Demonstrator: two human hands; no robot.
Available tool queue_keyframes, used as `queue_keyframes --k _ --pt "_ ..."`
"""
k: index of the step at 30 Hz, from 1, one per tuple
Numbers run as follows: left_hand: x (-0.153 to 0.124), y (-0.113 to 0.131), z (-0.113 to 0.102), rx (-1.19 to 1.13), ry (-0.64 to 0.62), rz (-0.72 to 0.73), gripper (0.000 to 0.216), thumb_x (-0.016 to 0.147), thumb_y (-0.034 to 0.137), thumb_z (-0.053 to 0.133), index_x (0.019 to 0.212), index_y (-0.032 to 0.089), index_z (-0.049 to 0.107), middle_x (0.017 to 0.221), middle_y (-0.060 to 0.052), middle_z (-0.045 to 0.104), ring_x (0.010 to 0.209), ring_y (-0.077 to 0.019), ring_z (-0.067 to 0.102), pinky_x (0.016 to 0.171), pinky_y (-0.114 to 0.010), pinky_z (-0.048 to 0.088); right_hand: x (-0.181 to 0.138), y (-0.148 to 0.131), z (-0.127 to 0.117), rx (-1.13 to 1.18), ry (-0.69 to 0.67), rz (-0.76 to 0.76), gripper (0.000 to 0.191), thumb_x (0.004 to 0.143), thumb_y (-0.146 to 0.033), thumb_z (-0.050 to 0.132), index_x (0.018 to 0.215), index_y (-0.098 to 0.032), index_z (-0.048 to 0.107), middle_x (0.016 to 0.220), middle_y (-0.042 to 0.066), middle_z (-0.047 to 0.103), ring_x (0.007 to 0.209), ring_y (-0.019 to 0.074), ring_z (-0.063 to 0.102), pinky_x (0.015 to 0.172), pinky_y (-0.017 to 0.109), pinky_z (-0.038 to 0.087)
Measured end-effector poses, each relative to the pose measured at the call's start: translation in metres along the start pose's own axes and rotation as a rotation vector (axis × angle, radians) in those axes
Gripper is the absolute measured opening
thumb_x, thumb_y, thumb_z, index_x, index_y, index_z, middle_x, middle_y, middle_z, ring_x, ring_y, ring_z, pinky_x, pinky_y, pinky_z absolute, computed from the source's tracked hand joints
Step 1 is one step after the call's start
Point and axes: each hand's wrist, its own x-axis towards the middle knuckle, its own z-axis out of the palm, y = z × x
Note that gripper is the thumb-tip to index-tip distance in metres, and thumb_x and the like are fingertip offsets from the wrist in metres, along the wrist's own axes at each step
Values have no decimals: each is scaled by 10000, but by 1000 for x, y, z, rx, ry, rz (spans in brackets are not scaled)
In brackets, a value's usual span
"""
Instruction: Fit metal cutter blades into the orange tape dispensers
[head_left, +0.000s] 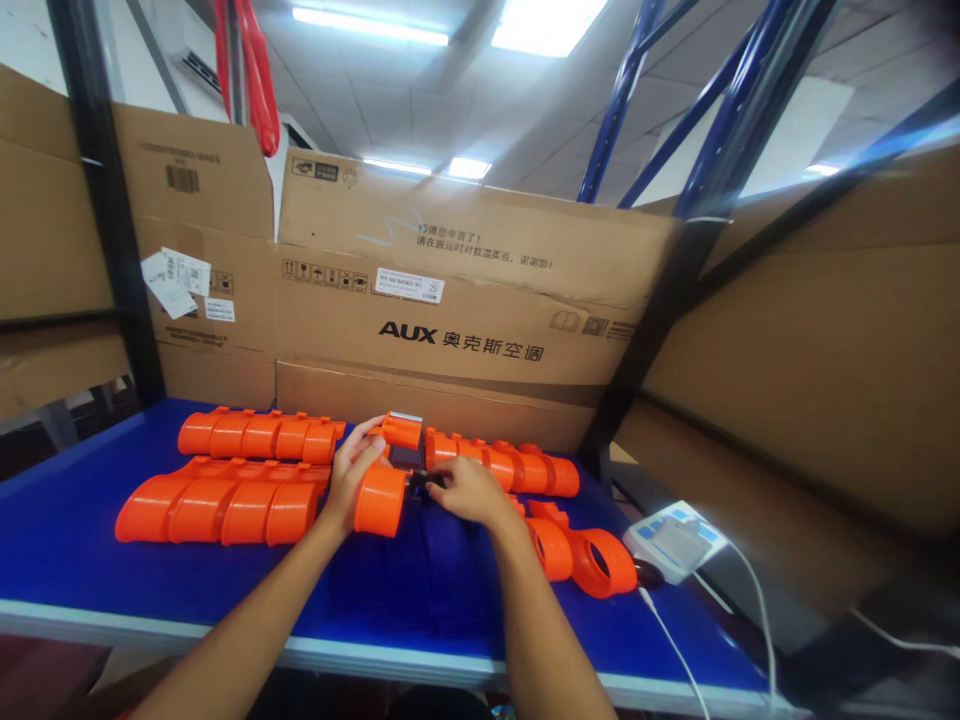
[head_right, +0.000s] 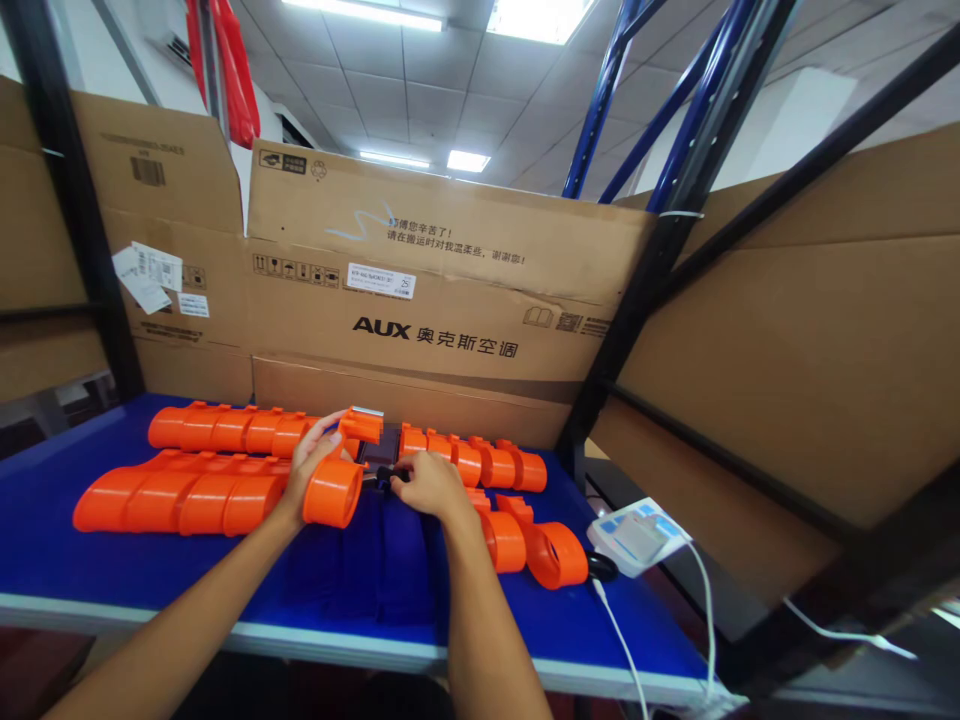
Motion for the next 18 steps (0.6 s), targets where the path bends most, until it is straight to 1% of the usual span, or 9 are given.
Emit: queue_keyframes --k 5,9,11,14,16,18 --pt "0 0 0 -8 6 3 657 789 407 781 1375 192 577 730 2 658 528 -111 552 504 -224 429 2 2 5 30 39 -20 225 802 -301 645 947 -214 794 802 38 733 785 209 635 653 272 387" --pt "0 0 0 -7 3 5 650 788 410 783 1369 196 586 749 -2 665 522 -109 546 499 -227 419 4 4 8 96 127 -47 156 797 -254 664 903 -206 768 784 30 717 788 207 629 698 276 422" --pt "0 0 0 -1 4 9 639 789 413 782 1361 203 591 755 -2 670 528 -114 551 507 -231 422 5 6 7 140 196 -60 128 810 -245 663 899 -203 746 817 34 717 823 214 629 754 293 447" --pt "0 -1 1 14 5 15 609 792 417 779 1336 207 602 792 -14 691 539 -117 559 526 -237 431 7 9 4 210 329 -76 124 861 -265 629 928 -197 708 920 58 717 904 229 629 857 339 467" --pt "1 -3 1 30 4 19 590 787 413 786 1312 208 611 829 -24 703 561 -121 576 549 -242 446 7 8 1 261 421 -84 171 916 -298 575 994 -192 684 977 78 711 922 231 630 867 348 477" --pt "1 -4 2 51 1 24 576 778 404 798 1289 208 621 863 -32 708 587 -127 596 570 -245 459 7 4 -1 312 500 -92 243 974 -324 497 1098 -183 651 994 90 707 885 223 634 823 336 493"
